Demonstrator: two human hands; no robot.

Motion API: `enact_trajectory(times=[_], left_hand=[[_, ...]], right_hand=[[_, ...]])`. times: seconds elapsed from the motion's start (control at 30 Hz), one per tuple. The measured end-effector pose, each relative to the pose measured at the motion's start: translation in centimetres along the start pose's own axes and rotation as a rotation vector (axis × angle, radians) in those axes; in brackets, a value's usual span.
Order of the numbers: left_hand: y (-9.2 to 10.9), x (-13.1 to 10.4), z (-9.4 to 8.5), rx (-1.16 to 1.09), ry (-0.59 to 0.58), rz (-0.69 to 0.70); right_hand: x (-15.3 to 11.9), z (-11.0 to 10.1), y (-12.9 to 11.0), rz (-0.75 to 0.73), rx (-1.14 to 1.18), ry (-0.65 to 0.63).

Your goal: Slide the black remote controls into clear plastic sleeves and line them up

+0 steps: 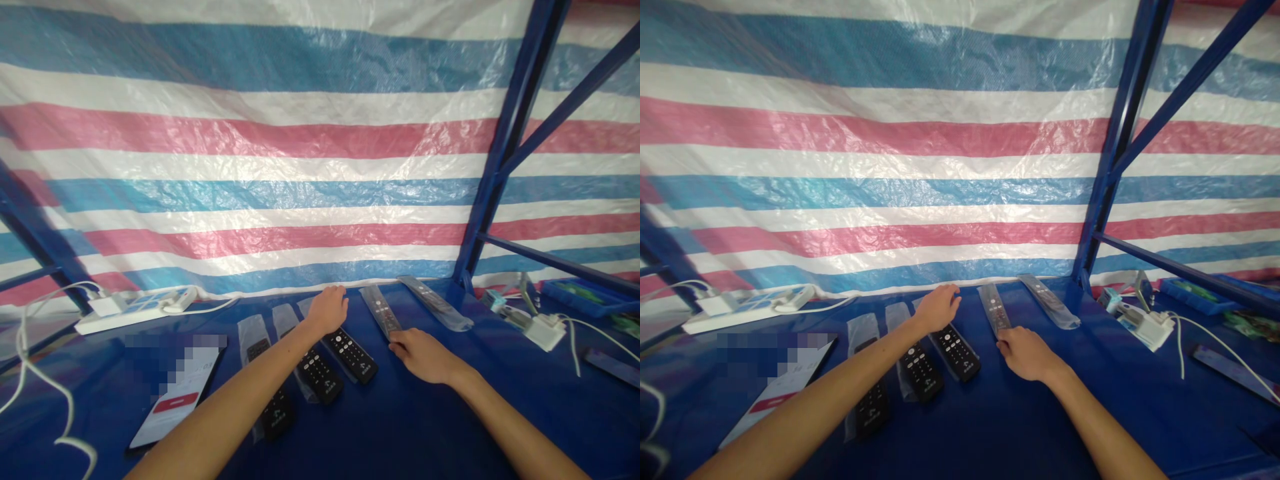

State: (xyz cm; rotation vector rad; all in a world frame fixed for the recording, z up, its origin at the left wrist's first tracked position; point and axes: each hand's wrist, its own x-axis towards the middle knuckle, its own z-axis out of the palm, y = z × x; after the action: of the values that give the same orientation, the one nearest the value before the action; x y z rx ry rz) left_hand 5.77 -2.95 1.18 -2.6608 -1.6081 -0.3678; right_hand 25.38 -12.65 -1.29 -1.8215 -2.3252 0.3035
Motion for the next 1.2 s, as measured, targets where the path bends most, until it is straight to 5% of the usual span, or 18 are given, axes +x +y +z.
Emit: enact_trajectory(times=[0.3,0.53,0.77,0.97,1.2], left_hand=[[-0.6,2.0,1.7,-0.045,-0.103,-0.062],[-0.8,4.0,3.0,-0.102,-0.187,-0.164],[0.0,4.0,3.3,-0.123,-0.169,-0.274],[1.0,3.3,2.6,-0.131,-0.094,-0.262],[0.6,4.2,3.0,-0.16,-0.181,-0.231]], right_hand=[[-0.8,-0.5,-0.8,-0.174,0.265,-0.079],[-0.2,-0.8,0.5,-0.075,0.304,0.116],[-0.1,-0.7,1.0,-0.066,0.288,0.161],[-0.3,-1.4,0.9,-0.05,0.313,0.26],[-0.1,-1.0,1.4,-0.042,0.313,0.299]])
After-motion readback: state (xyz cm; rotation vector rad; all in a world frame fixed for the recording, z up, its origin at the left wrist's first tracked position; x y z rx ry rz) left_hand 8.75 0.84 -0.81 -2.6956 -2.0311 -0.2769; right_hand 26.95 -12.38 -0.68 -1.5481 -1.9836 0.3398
